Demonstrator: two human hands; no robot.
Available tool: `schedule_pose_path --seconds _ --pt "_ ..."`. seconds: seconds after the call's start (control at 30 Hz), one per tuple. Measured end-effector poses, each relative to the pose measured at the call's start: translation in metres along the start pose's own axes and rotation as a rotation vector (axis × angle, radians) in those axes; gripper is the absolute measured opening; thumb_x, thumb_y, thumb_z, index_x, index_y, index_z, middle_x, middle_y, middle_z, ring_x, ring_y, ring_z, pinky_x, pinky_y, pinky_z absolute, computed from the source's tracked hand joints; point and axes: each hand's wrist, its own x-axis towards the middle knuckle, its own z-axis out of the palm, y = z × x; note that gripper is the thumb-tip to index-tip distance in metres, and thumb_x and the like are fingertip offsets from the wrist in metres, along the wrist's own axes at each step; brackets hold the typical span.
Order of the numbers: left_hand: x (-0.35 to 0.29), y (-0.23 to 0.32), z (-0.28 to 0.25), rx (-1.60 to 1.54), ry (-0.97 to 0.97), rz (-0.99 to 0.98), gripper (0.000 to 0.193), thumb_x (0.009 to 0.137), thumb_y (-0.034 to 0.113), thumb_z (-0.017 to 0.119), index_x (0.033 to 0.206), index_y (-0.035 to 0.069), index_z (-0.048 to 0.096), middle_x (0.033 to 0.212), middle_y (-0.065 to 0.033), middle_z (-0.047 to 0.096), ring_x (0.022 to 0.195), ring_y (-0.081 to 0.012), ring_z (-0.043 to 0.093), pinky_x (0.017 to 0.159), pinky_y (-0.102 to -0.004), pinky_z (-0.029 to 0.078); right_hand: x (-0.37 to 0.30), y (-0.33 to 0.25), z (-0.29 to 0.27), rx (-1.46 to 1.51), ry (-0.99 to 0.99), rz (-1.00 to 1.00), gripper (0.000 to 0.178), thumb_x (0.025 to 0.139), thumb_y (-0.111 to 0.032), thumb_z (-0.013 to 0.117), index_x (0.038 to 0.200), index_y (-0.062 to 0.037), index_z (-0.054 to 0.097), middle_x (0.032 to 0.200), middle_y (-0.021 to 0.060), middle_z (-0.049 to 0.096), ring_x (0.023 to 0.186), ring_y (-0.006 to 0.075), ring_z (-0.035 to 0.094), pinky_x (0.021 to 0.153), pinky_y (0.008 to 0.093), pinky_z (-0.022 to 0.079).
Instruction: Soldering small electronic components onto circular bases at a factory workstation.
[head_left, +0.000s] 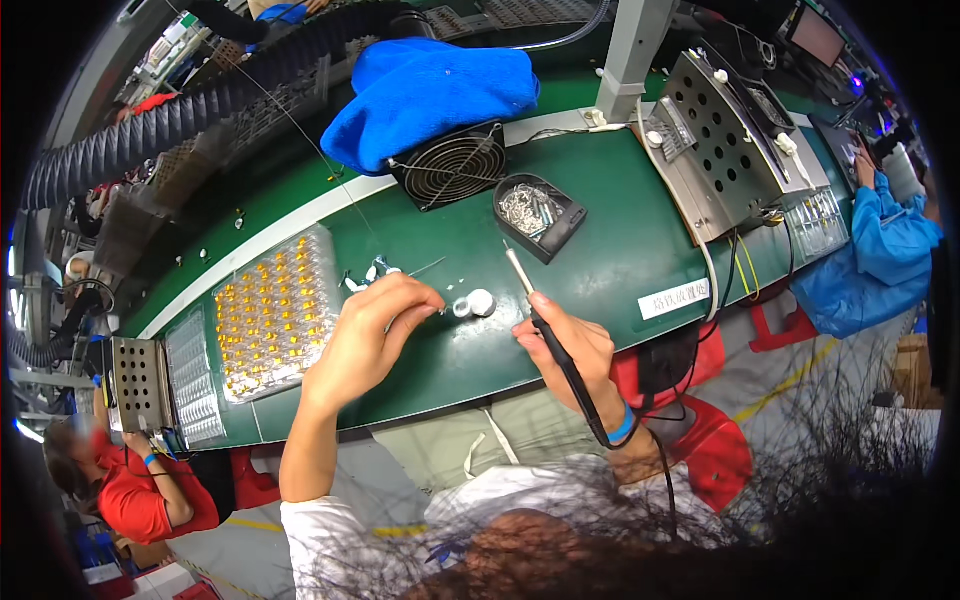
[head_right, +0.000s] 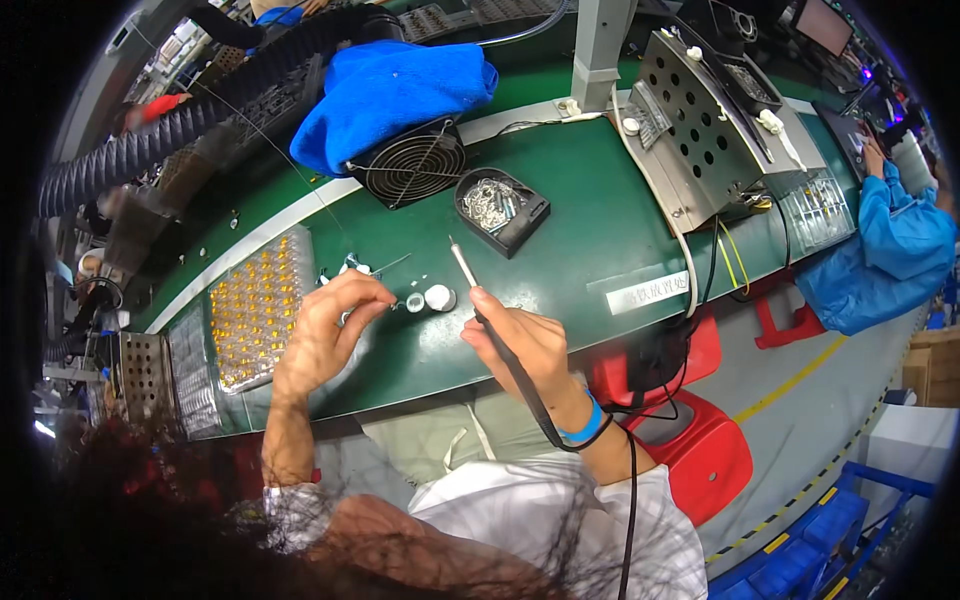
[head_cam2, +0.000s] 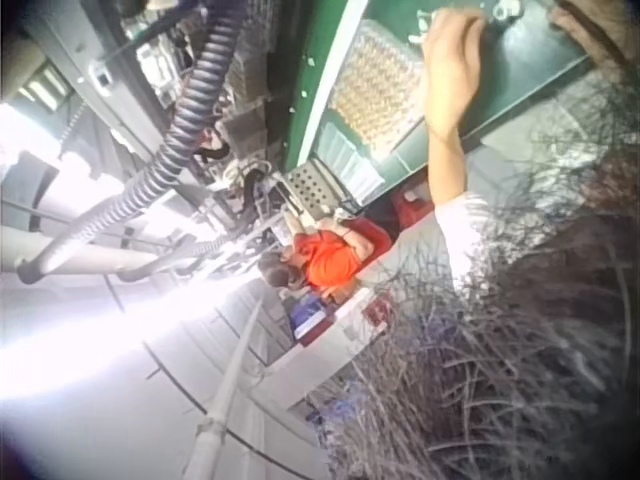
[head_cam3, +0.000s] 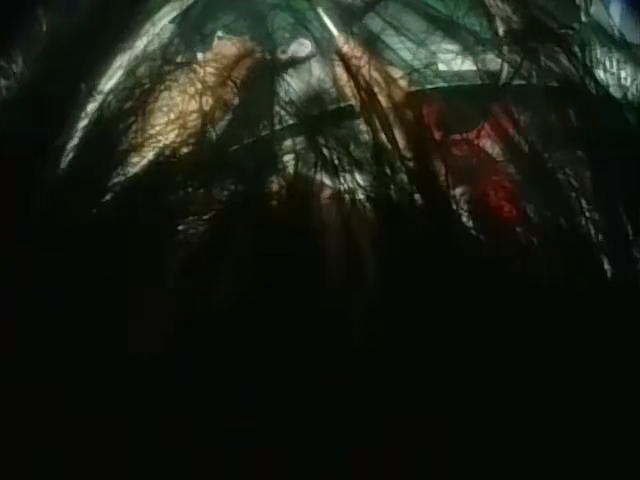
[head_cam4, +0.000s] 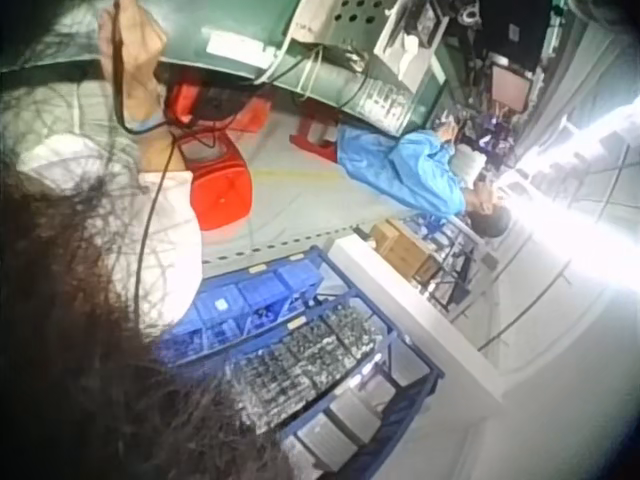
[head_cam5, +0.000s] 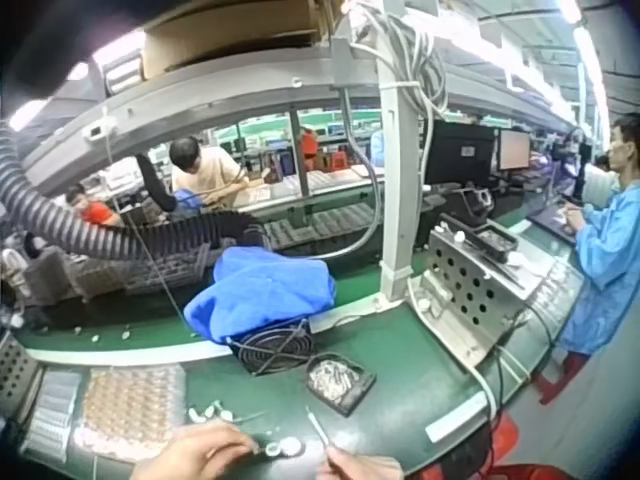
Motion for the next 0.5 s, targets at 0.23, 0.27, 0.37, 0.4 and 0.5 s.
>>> schedule_pose_path --seconds 0.23,0.27,0.37,0.4,0.5 --pt "0.01 -0.015 0.016 -0.109 0.023 0.199 0.02 0.083 -0.009 0.074 0.101 0.0 0.074 0.103 -0.0116 0.073 0.094 -0.0284 0.072 0.082 -0.0362 0.058 -0.005 -0.002 -0.004 -0.053 0.083 0.037 0.046 0.095 -0.003 0.072 0.138 0.0072 0.058 0.082 0.0151 0.076 0.068 0.0225 0.074 0.066 0.0318 0.058" --pt "0.01 -0.019 0.018 -0.165 -0.024 0.225 0.02 0.083 -0.009 0.075 0.1 0.0 0.075 0.104 -0.0116 0.074 0.095 -0.0289 0.072 0.084 -0.0362 0.059 -0.005 -0.002 -0.004 -0.056 0.079 0.04 0.046 0.095 -0.003 0.072 0.138 0.0072 0.058 0.082 0.0151 0.076 0.068 0.0225 0.074 0.066 0.0318 0.058" --pt "0.007 -0.027 0.03 -0.152 -0.027 0.138 0.02 0.083 -0.009 0.075 0.101 -0.001 0.074 0.106 -0.012 0.073 0.095 -0.0288 0.072 0.083 -0.0362 0.059 -0.004 -0.003 -0.003 -0.028 0.061 0.053 0.049 0.097 -0.003 0.07 0.142 0.0064 0.055 0.084 0.0152 0.077 0.065 0.0209 0.071 0.064 0.0307 0.057" --pt "0.007 -0.027 0.034 -0.159 -0.025 0.134 0.02 0.083 -0.009 0.075 0.101 -0.001 0.074 0.106 -0.012 0.073 0.095 -0.0288 0.072 0.083 -0.0362 0.059 -0.003 -0.005 -0.003 0.0 0.03 0.069 0.044 0.097 -0.002 0.068 0.139 0.0059 0.056 0.086 0.0155 0.077 0.064 0.0196 0.069 0.062 0.0302 0.056" --pt "0.008 -0.027 0.042 -0.13 -0.06 0.105 0.02 0.084 -0.01 0.074 0.101 -0.001 0.075 0.107 -0.0114 0.073 0.095 -0.0281 0.071 0.082 -0.0365 0.059 -0.001 -0.002 -0.001 0.011 -0.034 0.053 0.034 0.099 -0.001 0.066 0.132 0.0045 0.058 0.092 0.0158 0.078 0.062 0.0179 0.066 0.061 0.0295 0.055"
